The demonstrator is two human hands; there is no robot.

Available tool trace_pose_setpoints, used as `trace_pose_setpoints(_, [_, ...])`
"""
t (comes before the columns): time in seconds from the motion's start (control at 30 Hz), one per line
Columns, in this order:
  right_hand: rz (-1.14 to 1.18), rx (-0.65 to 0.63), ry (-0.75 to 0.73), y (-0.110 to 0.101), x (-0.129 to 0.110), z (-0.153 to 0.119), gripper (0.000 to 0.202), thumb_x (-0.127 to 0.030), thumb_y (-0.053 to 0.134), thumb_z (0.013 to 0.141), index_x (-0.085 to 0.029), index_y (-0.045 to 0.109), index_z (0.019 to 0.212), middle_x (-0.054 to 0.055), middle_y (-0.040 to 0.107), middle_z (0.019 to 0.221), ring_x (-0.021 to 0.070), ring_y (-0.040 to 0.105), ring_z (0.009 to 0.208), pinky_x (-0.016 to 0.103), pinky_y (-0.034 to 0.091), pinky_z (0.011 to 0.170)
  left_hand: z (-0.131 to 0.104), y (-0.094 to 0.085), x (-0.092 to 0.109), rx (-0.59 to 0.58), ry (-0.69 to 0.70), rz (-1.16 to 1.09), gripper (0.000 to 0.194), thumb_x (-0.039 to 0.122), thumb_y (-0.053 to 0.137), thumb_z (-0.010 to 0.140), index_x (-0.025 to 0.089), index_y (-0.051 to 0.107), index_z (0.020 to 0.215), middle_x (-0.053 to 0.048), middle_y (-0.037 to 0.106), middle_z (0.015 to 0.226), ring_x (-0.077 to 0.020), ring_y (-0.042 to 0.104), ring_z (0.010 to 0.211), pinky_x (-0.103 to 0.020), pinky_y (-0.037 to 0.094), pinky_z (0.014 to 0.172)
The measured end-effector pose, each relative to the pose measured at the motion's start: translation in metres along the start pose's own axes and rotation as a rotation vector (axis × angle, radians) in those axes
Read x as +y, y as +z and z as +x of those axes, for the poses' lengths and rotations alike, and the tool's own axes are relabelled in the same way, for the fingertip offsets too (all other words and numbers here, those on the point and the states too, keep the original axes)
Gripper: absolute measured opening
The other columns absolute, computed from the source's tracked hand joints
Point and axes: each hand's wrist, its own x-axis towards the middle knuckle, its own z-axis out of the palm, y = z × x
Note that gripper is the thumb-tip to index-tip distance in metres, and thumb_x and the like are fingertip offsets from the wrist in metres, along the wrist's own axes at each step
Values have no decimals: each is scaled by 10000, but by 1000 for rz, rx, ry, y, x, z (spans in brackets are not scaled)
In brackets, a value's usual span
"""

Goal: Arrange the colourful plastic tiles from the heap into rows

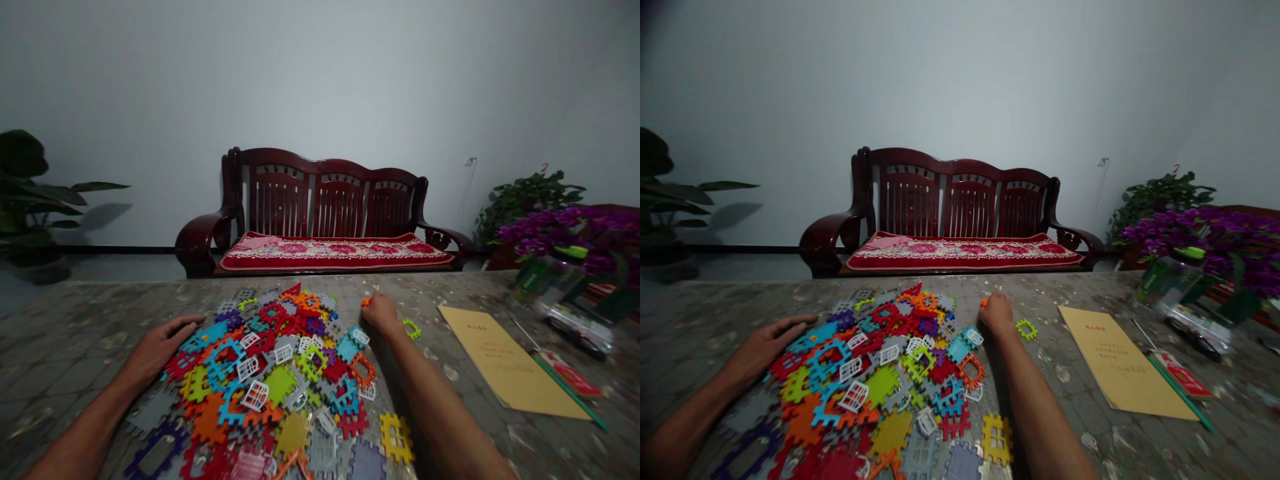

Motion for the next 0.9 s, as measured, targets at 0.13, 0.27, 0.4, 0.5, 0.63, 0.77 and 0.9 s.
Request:
trace_pose_setpoints(0.13, [17, -6, 13, -5, -6, -2, 445, -264, 586, 920, -33, 660, 1294, 263, 691, 1277, 338, 648, 1214, 344, 474, 980, 0, -1, 0, -11, -4, 0, 626, 644, 623, 666, 191, 808, 1057, -117, 833, 1120, -338, 776, 1039, -411, 597, 944])
trace_pose_setpoints(0.27, [117, 81, -82, -9, 2, -21, 490, -357, 531, 974, -84, 617, 1372, 224, 651, 1371, 320, 591, 1296, 354, 441, 1066, 3, -1, -7, -18, -7, -9, 659, 652, 607, 717, 175, 788, 1133, -135, 816, 1182, -353, 759, 1096, -438, 576, 998])
trace_pose_setpoints(0.4, [400, 103, -302, 9, 8, -55, 449, -302, 428, 1020, -156, 607, 1405, 146, 651, 1414, 247, 570, 1332, 341, 393, 1147, 6, 0, -14, 2, 41, -137, 691, 677, 498, 844, 135, 763, 1181, -176, 754, 1336, -336, 679, 1278, -428, 475, 1141])
trace_pose_setpoints(0.5, [546, 32, -343, 31, 5, -77, 455, -330, 434, 1019, -161, 615, 1400, 137, 647, 1423, 245, 562, 1341, 368, 392, 1162, 7, 1, -17, -12, 50, -222, 759, 699, 399, 899, 110, 737, 1237, -193, 713, 1401, -322, 642, 1338, -426, 450, 1167])
trace_pose_setpoints(0.63, [659, 26, -340, 51, -10, -91, 438, -321, 472, 980, -179, 663, 1347, 123, 687, 1349, 261, 575, 1294, 428, 395, 1168, 15, 2, -26, -87, 76, -135, 768, 722, 412, 886, 133, 749, 1245, -171, 714, 1408, -345, 628, 1350, -497, 387, 1209])
trace_pose_setpoints(0.77, [729, 83, -345, 54, -13, -89, 422, -308, 477, 956, -208, 703, 1298, 103, 713, 1302, 264, 590, 1263, 450, 409, 1158, 25, 2, -38, -91, 102, -116, 723, 712, 433, 885, 163, 765, 1219, -146, 743, 1368, -346, 636, 1336, -514, 370, 1216])
trace_pose_setpoints(0.9, [653, 133, -320, 43, 15, -81, 441, -233, 487, 910, -205, 720, 1284, 115, 719, 1308, 286, 610, 1257, 470, 426, 1141, 27, 1, -34, -41, 45, -199, 697, 741, 518, 799, 165, 783, 1089, -159, 785, 1277, -346, 674, 1282, -488, 415, 1192])
